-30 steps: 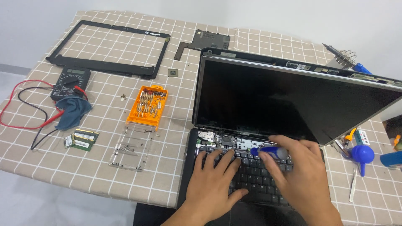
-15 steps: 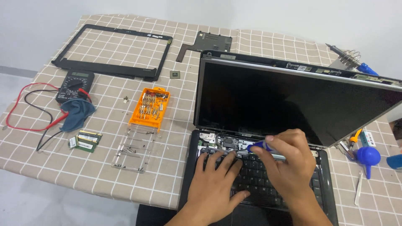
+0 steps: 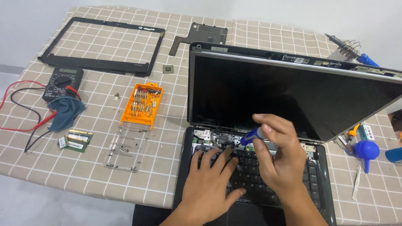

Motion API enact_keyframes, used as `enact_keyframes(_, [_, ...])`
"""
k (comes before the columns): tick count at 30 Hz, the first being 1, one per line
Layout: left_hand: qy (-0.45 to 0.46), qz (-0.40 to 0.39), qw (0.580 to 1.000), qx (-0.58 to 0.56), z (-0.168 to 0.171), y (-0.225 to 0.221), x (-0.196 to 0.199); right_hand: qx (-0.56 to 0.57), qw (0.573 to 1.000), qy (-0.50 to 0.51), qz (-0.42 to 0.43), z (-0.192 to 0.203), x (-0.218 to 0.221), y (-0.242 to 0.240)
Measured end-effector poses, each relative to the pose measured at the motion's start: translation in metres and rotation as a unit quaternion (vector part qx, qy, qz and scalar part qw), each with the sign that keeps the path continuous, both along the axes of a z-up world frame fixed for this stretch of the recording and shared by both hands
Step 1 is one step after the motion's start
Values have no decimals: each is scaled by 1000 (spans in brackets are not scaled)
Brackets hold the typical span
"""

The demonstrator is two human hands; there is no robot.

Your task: The person is repairing a laptop by screwing in internal components and installing the keyboard.

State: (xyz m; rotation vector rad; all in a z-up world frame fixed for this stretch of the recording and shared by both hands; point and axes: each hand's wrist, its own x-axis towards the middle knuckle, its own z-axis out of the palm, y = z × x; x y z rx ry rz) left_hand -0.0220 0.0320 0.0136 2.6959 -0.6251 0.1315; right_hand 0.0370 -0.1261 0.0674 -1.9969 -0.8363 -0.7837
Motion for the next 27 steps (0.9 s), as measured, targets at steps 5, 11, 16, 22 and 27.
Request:
enact_keyframes(5, [-1,1,1000,5,-1,0,0,-27,999,-37,-19,-9,3,-3])
enact_keyframes(11, [-17,2,1000,7,-2,0,0,-6,1000,-16,-4,4,2,3])
enact_keyframes(16, [-29,2,1000,7,-2,-1,-1,-19,998,-37,-37,-4,5,-5])
enact_keyframes(22, [-13,1,1000,8,-4,-1,-1,-8,1000,-7,30,9,3,1])
enact_keyframes(27, [-17,1,1000,4,-4,-1,-1,-18,998,-45,-28,-8,10,-7])
